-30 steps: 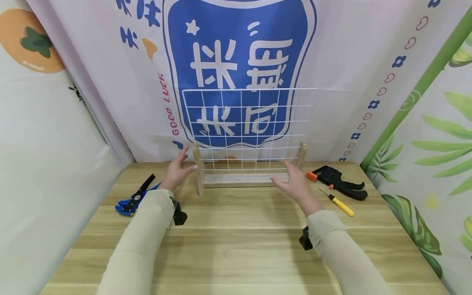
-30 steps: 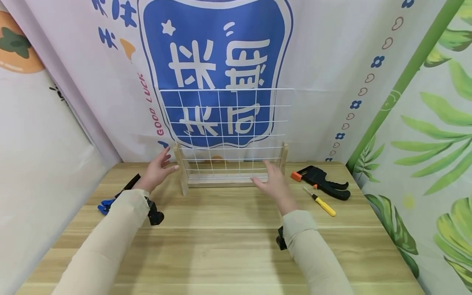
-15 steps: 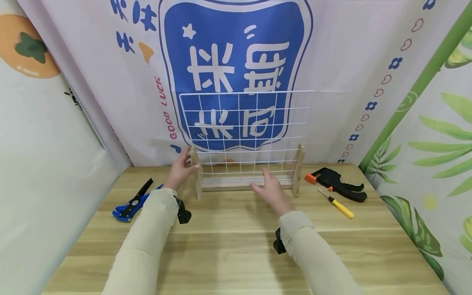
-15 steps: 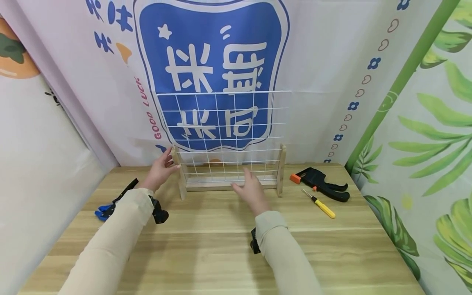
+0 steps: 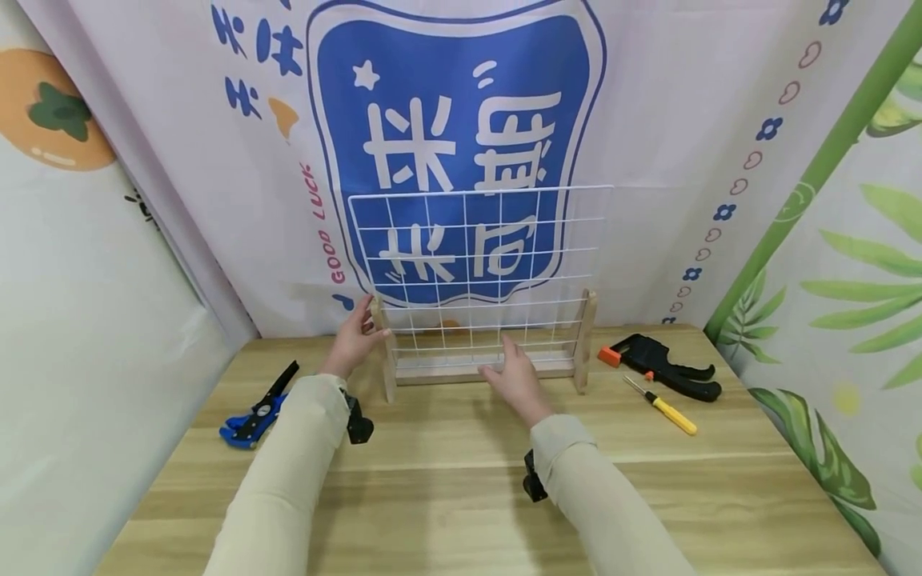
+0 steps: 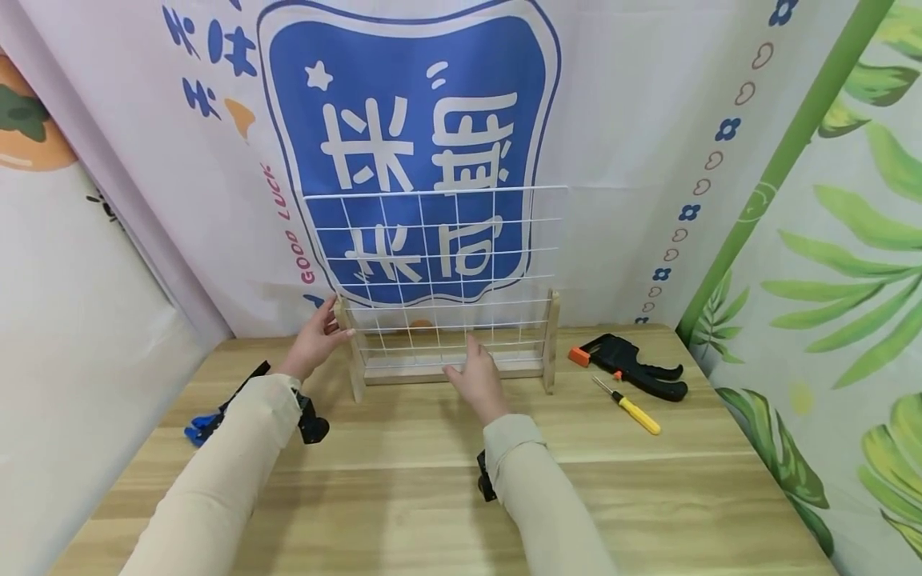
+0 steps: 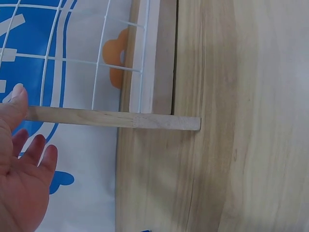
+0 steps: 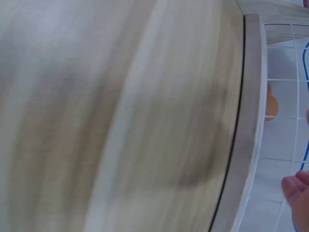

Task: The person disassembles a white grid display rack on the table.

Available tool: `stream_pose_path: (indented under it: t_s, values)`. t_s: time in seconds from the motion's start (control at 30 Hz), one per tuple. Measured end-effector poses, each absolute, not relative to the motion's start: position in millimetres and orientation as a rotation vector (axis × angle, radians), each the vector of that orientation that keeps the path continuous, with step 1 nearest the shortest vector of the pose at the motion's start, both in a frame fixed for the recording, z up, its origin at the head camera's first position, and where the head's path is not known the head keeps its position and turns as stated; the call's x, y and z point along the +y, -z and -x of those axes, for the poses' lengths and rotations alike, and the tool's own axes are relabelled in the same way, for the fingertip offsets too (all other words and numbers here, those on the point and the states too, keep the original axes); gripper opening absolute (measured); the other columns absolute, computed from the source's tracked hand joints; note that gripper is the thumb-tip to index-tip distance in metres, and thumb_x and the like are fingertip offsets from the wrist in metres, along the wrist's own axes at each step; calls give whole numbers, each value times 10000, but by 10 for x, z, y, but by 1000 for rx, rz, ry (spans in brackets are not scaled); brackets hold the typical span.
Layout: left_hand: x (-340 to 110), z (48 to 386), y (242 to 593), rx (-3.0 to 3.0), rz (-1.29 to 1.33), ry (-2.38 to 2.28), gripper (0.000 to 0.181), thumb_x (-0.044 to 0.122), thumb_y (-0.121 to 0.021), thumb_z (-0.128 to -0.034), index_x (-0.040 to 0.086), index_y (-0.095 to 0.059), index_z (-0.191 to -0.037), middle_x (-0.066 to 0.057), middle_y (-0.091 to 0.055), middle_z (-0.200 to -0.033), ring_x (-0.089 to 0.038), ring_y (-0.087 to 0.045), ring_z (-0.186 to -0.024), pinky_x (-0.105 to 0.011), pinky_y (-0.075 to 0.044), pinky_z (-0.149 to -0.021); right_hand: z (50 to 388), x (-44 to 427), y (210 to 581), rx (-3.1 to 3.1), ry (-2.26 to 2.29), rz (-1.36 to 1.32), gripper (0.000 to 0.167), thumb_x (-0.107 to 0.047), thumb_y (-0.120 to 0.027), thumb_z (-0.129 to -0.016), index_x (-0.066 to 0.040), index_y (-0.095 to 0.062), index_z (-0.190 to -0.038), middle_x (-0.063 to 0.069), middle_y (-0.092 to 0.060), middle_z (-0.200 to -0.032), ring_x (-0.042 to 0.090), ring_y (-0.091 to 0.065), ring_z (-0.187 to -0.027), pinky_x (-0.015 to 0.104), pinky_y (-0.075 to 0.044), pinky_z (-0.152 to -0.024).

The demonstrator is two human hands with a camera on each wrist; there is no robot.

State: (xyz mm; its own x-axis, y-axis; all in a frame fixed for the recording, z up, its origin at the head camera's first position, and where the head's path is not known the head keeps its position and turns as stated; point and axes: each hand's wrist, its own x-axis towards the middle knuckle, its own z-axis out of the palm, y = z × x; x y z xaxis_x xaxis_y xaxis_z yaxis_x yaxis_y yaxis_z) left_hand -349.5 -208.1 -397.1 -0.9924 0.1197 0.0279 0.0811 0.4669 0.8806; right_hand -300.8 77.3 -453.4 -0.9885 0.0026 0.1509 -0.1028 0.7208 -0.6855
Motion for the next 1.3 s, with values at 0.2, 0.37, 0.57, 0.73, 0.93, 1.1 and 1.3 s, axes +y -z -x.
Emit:
stream_pose_path:
  t_s: [0.2, 0.37, 0.57, 0.73, 0.93, 1.1, 1.3]
  values:
    - [-2081, 3505, 3934, 2645, -188, -1564, 783, 148, -577, -920, 131, -48, -1498, -226, -205, -1501, -408, -279, -1338, -487, -287, -1113, 3073, 725, 4473, -2806, -1175, -36, 820, -269, -699, -811, -7, -240, -1438, 290, -366, -1392, 431, -380, -1263, 504, -345, -1074]
    - [-2075, 3513, 3888, 2668, -194, -1510, 731, 216, -561, -934, 125, -103, -1495, -206, -223, -1503, -397, -275, -1344, -501, -281, -1114, 3107, 716, 4449, -2824, -1177, -16, 806, -263, -689, -825, -33, -229, -1445, 272, -364, -1403, 419, -383, -1267, 494, -346, -1076]
    - [-2068, 3510, 3855, 2647, -189, -1531, 538, 201, -561, -934, 106, -312, -1401, -184, -343, -1449, -354, -306, -1339, -510, -321, -1090, 3122, 721, 4447, -2793, -1238, 26, 771, -259, -694, -827, -70, -271, -1443, 236, -411, -1390, 396, -417, -1252, 475, -381, -1056]
    - [-2068, 3507, 3853, 2663, -154, -1541, 551, 204, -575, -926, 94, -331, -1407, -189, -338, -1455, -362, -309, -1337, -509, -324, -1088, 3136, 716, 4451, -2777, -1213, 45, 747, -275, -704, -818, -83, -318, -1427, 233, -497, -1316, 390, -481, -1193, 460, -428, -1019]
    - [-2098, 3523, 3909, 2665, -160, -1528, 602, 257, -617, -898, 131, -344, -1419, -178, -384, -1428, -350, -368, -1302, -501, -355, -1071, 3122, 725, 4445, -2789, -1102, 63, 673, -273, -712, -805, -102, -396, -1374, 249, -622, -1087, 387, -601, -967, 468, -516, -881]
    - [-2143, 3511, 3938, 2662, -170, -1547, 543, 238, -632, -888, 150, -405, -1374, -171, -483, -1271, -320, -451, -1127, -467, -439, -980, 3130, 724, 4442, -2785, -1074, 27, 620, -272, -707, -808, -96, -430, -1334, 207, -652, -1010, 336, -620, -803, 449, -549, -786]
    - [-2163, 3499, 3990, 2670, -236, -1587, 485, 194, -659, -864, 128, -471, -1306, -157, -534, -1166, -289, -494, -1058, -420, -473, -935, 3137, 721, 4444, -2771, -1063, 45, 584, -261, -705, -812, -80, -447, -1303, 173, -649, -1063, 351, -629, -855, 444, -554, -781]
